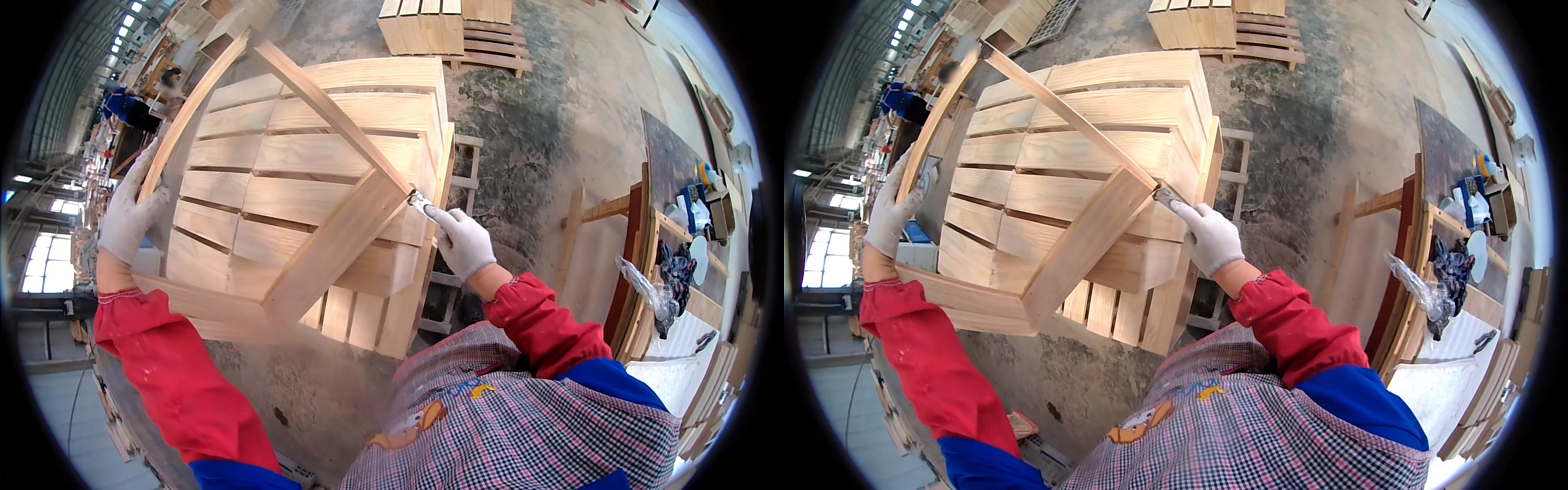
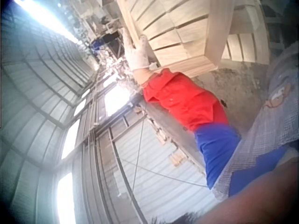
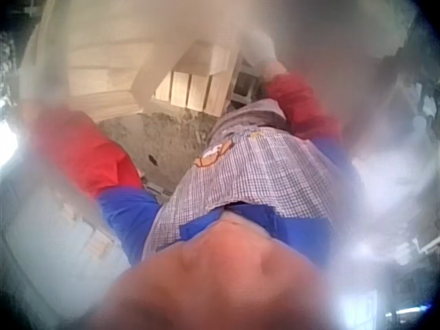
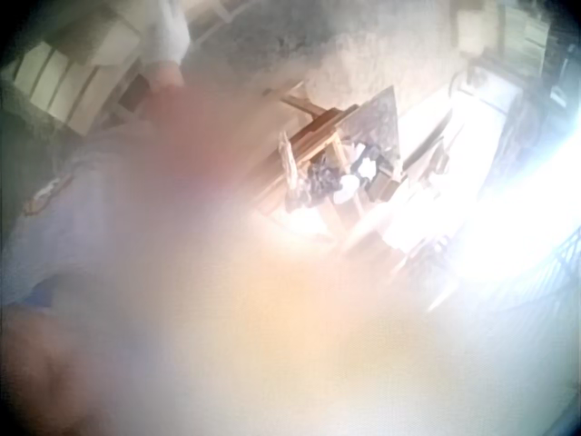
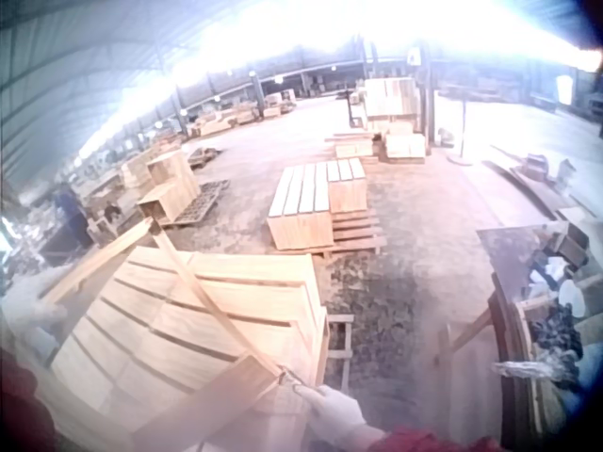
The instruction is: The person uses a scraper to clean the edges and joints of wooden boxes before stacking them on a pallet.
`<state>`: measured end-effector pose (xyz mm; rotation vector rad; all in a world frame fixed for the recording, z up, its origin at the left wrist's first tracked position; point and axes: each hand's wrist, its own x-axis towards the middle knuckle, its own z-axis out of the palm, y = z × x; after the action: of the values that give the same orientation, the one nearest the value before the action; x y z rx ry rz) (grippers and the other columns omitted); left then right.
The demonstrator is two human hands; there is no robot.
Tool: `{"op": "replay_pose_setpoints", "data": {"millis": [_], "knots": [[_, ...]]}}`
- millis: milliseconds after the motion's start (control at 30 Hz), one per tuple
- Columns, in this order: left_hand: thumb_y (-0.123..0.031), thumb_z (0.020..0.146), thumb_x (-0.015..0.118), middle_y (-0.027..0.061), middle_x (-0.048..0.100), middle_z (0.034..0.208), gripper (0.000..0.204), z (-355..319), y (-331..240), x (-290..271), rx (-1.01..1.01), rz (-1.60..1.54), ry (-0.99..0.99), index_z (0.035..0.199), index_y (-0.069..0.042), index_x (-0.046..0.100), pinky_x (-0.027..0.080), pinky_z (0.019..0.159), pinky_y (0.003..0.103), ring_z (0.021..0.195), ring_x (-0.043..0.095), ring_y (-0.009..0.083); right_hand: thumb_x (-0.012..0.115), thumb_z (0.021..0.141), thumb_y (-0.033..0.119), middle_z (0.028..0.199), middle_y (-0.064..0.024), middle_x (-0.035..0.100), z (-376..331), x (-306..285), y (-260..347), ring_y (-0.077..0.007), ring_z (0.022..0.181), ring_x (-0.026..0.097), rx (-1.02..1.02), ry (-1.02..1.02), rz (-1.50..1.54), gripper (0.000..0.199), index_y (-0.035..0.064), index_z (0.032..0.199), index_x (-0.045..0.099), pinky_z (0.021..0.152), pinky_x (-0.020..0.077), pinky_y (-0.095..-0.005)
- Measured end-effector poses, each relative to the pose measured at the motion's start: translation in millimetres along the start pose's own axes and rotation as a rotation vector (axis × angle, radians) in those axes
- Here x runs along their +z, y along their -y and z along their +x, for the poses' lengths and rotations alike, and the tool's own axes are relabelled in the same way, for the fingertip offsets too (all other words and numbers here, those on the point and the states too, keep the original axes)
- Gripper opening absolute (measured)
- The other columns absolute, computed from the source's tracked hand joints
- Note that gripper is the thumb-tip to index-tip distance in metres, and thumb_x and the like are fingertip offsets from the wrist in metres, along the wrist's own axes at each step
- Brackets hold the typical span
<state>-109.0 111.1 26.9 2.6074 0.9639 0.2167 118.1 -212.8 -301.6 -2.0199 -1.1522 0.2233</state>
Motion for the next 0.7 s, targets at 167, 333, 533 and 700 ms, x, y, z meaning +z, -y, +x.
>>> {"op": "replay_pose_setpoints", "data": {"millis": [167, 333, 533, 700], "knots": [[-0.012, 0.078, 0.057, 0.0152, 0.046, 0.141, 0.068, -1.2, 0.8, 1.5, 0.015, -0.042, 0.0, 0.143, -0.004, 0.04, 0.03, 0.109, 0.031, 0.13, 0.043, 0.0213, 0.057, 0.076, 0.003, 0.087, -0.0097, 0.058, 2.3, -12.9, 6.7, -0.0307, 0.076, 0.061, -0.008, -0.003, -0.061, 0.046, 0.0192, 0.119, 0.059, 0.065, 0.0518, -0.0411], [-0.011, 0.078, 0.057, 0.0153, 0.044, 0.143, 0.068, -5.7, -12.9, 4.8, -0.002, 0.036, -0.021, 0.143, -0.004, 0.04, 0.029, 0.11, 0.032, 0.132, 0.041, 0.0212, 0.057, 0.076, 0.004, 0.087, -0.0095, 0.058, 5.2, -21.8, 2.8, -0.0305, 0.077, 0.061, 0.026, 0.088, -0.171, 0.044, 0.0196, 0.118, 0.06, 0.065, 0.0515, -0.0412], [-0.02, 0.079, 0.065, 0.0152, 0.046, 0.141, 0.066, -20.1, -16.2, 7.8, 0.127, -0.003, -0.052, 0.14, -0.005, 0.044, 0.03, 0.109, 0.031, 0.132, 0.043, 0.0235, 0.056, 0.078, 0.007, 0.089, -0.01, 0.059, 9.2, -21.6, 18.3, -0.0319, 0.079, 0.061, -0.001, 0.037, -0.105, 0.041, 0.0214, 0.115, 0.061, 0.068, 0.0514, -0.0423], [-0.028, 0.077, 0.07, 0.0178, 0.055, 0.128, 0.061, -52.1, -56.5, 25.4, 0.338, 0.274, -0.248, 0.13, -0.003, 0.052, 0.041, 0.1, 0.035, 0.116, 0.054, 0.0308, 0.052, 0.08, 0.004, 0.095, -0.0109, 0.063, -13.3, -21.6, 6.4, -0.0285, 0.084, 0.062, 0.055, 0.035, -0.062, 0.041, 0.0151, 0.12, 0.06, 0.076, 0.0504, -0.0384]]}}
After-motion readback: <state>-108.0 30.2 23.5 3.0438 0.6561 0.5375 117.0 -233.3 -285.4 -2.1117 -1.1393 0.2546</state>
